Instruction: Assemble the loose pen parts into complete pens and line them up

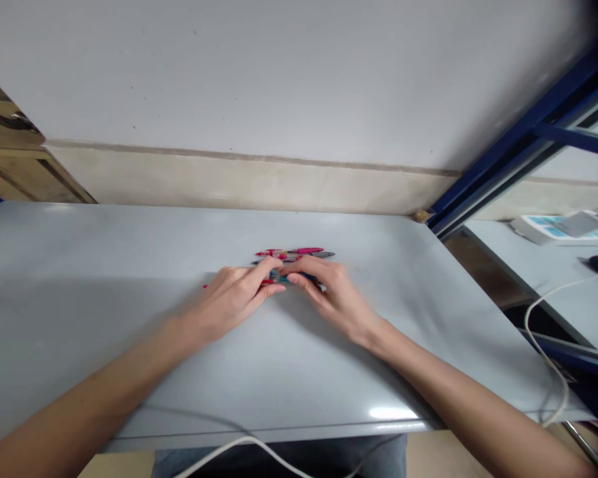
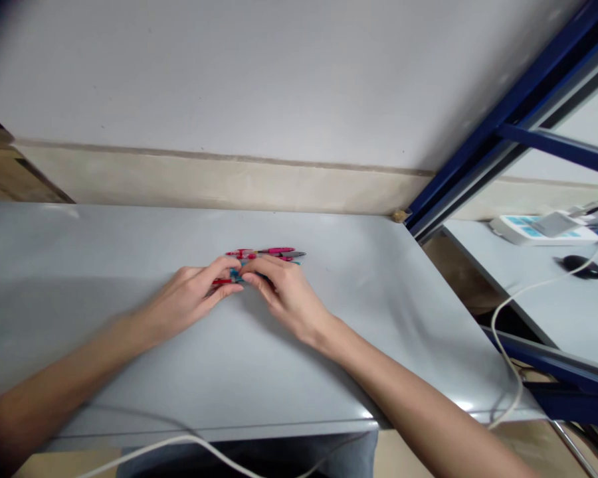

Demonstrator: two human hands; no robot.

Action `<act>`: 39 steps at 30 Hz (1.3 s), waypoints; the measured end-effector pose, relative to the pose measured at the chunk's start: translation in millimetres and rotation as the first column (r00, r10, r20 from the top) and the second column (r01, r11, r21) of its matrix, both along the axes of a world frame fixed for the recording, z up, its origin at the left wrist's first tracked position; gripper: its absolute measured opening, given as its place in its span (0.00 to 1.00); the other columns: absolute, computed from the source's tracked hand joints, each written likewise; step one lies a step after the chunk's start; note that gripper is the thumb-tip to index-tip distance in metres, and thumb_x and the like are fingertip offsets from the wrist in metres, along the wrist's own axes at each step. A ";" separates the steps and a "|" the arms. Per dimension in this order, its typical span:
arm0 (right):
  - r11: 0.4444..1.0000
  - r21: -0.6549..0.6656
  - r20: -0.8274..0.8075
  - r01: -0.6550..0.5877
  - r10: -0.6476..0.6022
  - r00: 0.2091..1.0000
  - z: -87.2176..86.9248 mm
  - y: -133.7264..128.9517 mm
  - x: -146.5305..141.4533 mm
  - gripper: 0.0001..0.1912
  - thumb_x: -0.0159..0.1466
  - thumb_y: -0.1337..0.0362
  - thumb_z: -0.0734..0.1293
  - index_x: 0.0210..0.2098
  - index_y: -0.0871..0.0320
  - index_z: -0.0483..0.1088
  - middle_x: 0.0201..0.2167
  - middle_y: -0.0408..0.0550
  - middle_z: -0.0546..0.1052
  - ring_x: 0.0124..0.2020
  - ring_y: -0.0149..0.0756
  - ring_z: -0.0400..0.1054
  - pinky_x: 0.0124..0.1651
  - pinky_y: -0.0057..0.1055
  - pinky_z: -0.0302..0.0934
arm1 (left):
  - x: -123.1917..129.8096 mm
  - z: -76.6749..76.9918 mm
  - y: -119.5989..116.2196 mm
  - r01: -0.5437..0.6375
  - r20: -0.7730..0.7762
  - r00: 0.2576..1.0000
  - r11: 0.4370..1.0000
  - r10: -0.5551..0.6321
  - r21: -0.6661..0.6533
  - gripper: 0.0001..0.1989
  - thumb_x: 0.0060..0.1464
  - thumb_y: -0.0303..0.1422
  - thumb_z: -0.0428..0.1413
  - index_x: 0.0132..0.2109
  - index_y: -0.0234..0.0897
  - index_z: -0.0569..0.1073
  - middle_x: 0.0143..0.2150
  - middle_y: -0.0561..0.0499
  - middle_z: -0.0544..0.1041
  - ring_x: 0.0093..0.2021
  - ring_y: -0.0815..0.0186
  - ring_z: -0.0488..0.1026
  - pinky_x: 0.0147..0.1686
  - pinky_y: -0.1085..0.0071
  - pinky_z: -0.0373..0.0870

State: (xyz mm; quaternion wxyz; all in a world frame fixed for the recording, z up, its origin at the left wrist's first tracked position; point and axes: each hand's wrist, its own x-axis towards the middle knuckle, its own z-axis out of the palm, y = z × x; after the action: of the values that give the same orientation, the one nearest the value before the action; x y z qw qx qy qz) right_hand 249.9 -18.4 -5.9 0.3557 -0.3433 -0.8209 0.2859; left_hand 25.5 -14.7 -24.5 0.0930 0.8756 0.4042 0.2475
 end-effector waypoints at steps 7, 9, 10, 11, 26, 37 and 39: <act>0.981 0.177 0.017 -0.081 0.079 0.997 -1.7 -8.3 -3.2 0.10 0.73 0.70 0.60 0.50 0.54 0.69 0.50 0.54 0.74 0.53 0.42 0.70 0.53 0.40 0.69 | 5.8 2.8 -3.4 0.045 -0.004 0.999 0.999 -0.045 -0.010 0.29 0.66 0.33 0.54 0.69 0.44 0.54 0.59 0.43 0.76 0.49 0.58 0.80 0.47 0.62 0.78; 0.973 0.213 0.002 -0.092 0.094 0.996 -4.3 -8.8 -4.2 0.11 0.73 0.71 0.61 0.51 0.54 0.70 0.51 0.53 0.74 0.56 0.43 0.70 0.56 0.42 0.68 | 8.0 0.7 -5.7 0.092 0.038 0.995 0.996 -0.092 0.001 0.32 0.64 0.27 0.53 0.71 0.45 0.51 0.64 0.43 0.71 0.55 0.57 0.77 0.52 0.61 0.77; 0.970 0.227 -0.009 -0.090 0.095 0.995 -5.8 -8.8 -4.7 0.11 0.72 0.71 0.62 0.51 0.54 0.70 0.52 0.53 0.75 0.56 0.43 0.70 0.57 0.42 0.68 | 9.0 -0.4 -6.8 0.117 0.052 0.992 0.993 -0.117 0.006 0.34 0.63 0.24 0.51 0.72 0.45 0.50 0.66 0.42 0.69 0.59 0.56 0.74 0.54 0.60 0.76; 0.968 0.239 -0.021 -0.080 0.088 0.996 -7.2 -8.8 -5.1 0.11 0.72 0.71 0.63 0.51 0.55 0.70 0.52 0.53 0.75 0.56 0.42 0.70 0.57 0.42 0.68 | 9.9 -1.4 -7.6 0.139 0.063 0.988 0.990 -0.139 0.008 0.35 0.62 0.22 0.49 0.72 0.45 0.49 0.68 0.42 0.66 0.63 0.56 0.71 0.56 0.60 0.75; 0.987 0.070 -0.122 0.147 -0.138 0.983 -10.7 -4.4 -3.0 0.09 0.70 0.67 0.67 0.48 0.54 0.75 0.44 0.48 0.82 0.44 0.41 0.77 0.48 0.37 0.71 | -4.7 6.3 4.6 0.065 -0.090 0.995 0.945 -0.038 0.322 0.12 0.71 0.34 0.50 0.40 0.36 0.74 0.33 0.50 0.76 0.32 0.65 0.74 0.33 0.69 0.67; 0.988 -0.075 -0.061 0.137 -0.141 0.988 -9.6 -1.1 -1.1 0.11 0.74 0.61 0.61 0.50 0.56 0.73 0.34 0.46 0.78 0.31 0.34 0.72 0.35 0.29 0.64 | 4.3 5.1 4.5 0.116 0.053 0.991 0.980 -0.126 0.163 0.09 0.72 0.31 0.47 0.47 0.36 0.72 0.41 0.48 0.75 0.41 0.63 0.74 0.42 0.67 0.69; 0.992 -0.048 -0.082 0.118 -0.122 0.989 -8.7 -0.1 -0.8 0.10 0.72 0.62 0.64 0.51 0.56 0.72 0.45 0.49 0.80 0.40 0.36 0.74 0.39 0.30 0.66 | 2.2 5.9 5.9 0.085 0.083 0.992 0.984 -0.099 0.155 0.09 0.72 0.30 0.47 0.47 0.36 0.72 0.42 0.47 0.74 0.42 0.63 0.74 0.43 0.67 0.69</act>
State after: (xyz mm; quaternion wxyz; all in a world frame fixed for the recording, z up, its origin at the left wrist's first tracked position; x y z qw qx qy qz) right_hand 249.0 -18.5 -14.6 0.3994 -0.3873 -0.7765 0.2958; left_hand 27.6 -8.7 -18.6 0.0562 0.8858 0.3387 0.3123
